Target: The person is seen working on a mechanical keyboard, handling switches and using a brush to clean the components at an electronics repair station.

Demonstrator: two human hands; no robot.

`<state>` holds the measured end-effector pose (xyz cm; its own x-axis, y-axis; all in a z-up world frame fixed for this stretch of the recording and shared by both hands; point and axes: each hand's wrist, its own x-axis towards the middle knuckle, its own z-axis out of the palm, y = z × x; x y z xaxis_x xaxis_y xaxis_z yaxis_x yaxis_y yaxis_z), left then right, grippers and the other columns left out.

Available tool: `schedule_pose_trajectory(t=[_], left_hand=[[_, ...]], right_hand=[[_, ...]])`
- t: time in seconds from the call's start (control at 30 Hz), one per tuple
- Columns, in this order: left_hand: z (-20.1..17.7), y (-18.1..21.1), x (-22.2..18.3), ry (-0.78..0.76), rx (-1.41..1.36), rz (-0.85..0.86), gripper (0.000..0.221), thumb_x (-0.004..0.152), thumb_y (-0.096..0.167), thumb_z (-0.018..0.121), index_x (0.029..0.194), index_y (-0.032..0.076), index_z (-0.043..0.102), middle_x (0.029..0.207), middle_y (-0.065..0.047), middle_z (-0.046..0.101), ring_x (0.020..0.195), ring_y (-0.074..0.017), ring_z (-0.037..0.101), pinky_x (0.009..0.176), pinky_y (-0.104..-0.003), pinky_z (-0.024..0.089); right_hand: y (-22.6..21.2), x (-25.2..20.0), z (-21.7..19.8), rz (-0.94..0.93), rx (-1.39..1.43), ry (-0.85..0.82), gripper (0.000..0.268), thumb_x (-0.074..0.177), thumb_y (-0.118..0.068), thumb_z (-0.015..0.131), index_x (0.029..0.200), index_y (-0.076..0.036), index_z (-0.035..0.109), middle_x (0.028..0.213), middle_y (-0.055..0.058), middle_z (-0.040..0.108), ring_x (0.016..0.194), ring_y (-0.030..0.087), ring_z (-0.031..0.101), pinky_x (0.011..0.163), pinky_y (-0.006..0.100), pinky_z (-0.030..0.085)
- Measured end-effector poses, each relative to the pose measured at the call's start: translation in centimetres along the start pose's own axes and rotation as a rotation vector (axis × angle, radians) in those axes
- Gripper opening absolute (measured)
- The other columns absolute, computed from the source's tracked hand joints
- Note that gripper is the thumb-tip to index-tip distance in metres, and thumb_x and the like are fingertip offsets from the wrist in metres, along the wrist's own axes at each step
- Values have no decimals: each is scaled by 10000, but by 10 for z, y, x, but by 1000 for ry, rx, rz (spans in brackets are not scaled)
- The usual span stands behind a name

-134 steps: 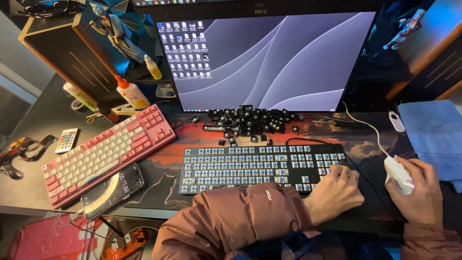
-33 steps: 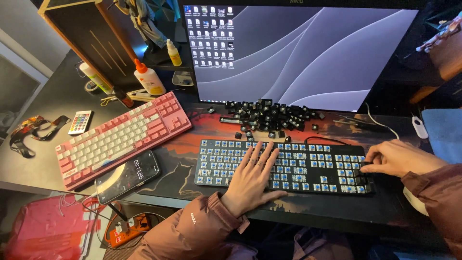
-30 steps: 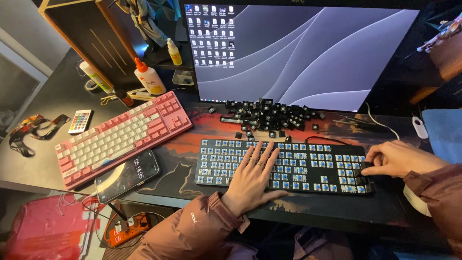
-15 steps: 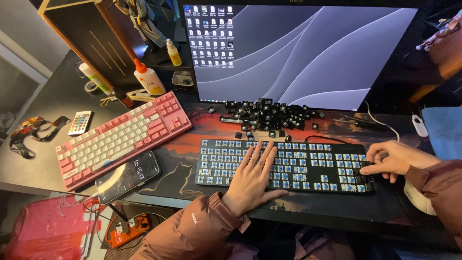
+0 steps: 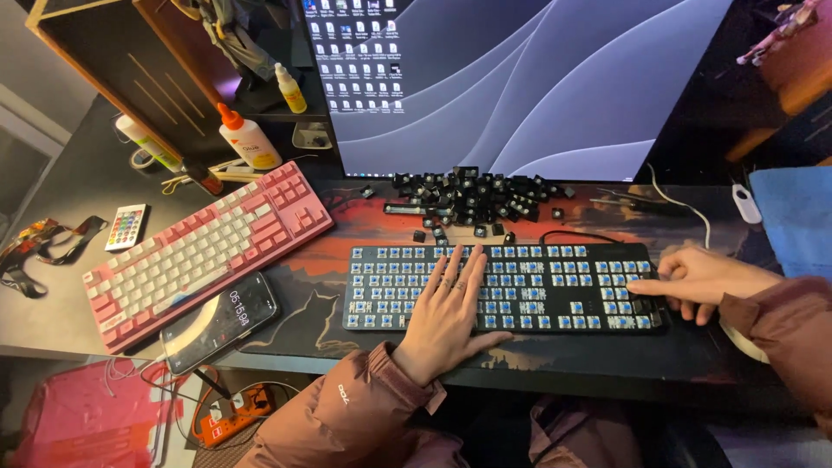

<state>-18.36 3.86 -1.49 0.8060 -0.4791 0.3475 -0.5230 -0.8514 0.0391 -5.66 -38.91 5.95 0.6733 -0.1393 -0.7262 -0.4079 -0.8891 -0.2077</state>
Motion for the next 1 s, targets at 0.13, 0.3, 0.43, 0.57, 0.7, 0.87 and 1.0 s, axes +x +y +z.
schedule_pose_trajectory(t=[0.13, 0.3, 0.43, 0.57, 0.7, 0.87, 1.0], left_hand=[[2, 0, 0, -9, 30, -12, 1402, 1045, 1015, 478, 1913, -49, 191, 2014, -213, 238, 1870, -442, 187, 1538, -565, 122], [2, 0, 0, -11, -5, -16, 1390, 1047, 994, 509, 1910, -51, 201, 2006, -221, 259, 1866, -451, 196, 1533, -574, 136], [0, 1, 1, -12, -22, -18, 1389, 1049, 989, 506, 1908, -57, 194, 2002, -226, 265, 1863, -450, 203, 1533, -573, 129], [2, 1, 0, -19, -20, -20, 1383, 1054, 993, 481, 1907, -58, 200, 2011, -226, 232, 1868, -450, 183, 1533, -576, 114], [0, 1, -1, 0, -74, -26, 1375, 1054, 955, 550, 1908, -60, 188, 1998, -233, 280, 1860, -459, 225, 1531, -584, 156], [-3, 1, 0, 7, -57, -15, 1364, 1056, 948, 555, 1896, -75, 228, 1984, -246, 315, 1851, -480, 245, 1532, -593, 161], [-7, 1, 0, -10, -41, 3, 1347, 1081, 946, 523, 1903, -73, 206, 1998, -253, 264, 1871, -464, 162, 1541, -590, 108]], right_hand=[[6, 2, 5, -36, 96, 29, 610, 957, -514, 1002, 974, 17, 701, 788, 227, 794, 640, 339, 837, 505, 437, 710], [17, 7, 9, -86, 186, 73, 606, 966, -469, 1032, 881, -7, 649, 718, 222, 782, 623, 342, 823, 512, 437, 674], [26, 14, 12, -112, 239, 83, 578, 959, -410, 1060, 898, -2, 656, 667, 208, 739, 612, 348, 819, 523, 453, 692], [33, 17, 18, -162, 341, 93, 547, 986, -320, 1056, 890, 26, 644, 614, 201, 620, 555, 385, 771, 511, 494, 695], [31, 2, 22, -174, 354, 112, 517, 1012, -309, 1026, 945, 36, 647, 731, 232, 696, 578, 392, 748, 593, 507, 719], [30, -14, 32, -301, 281, 234, 430, 1022, -273, 1019, 1005, -45, 655, 695, 197, 707, 512, 327, 681, 564, 448, 599], [31, -7, 15, -258, 217, 289, 417, 964, -325, 1024, 1101, -40, 753, 911, 236, 894, 501, 356, 784, 496, 435, 632]])
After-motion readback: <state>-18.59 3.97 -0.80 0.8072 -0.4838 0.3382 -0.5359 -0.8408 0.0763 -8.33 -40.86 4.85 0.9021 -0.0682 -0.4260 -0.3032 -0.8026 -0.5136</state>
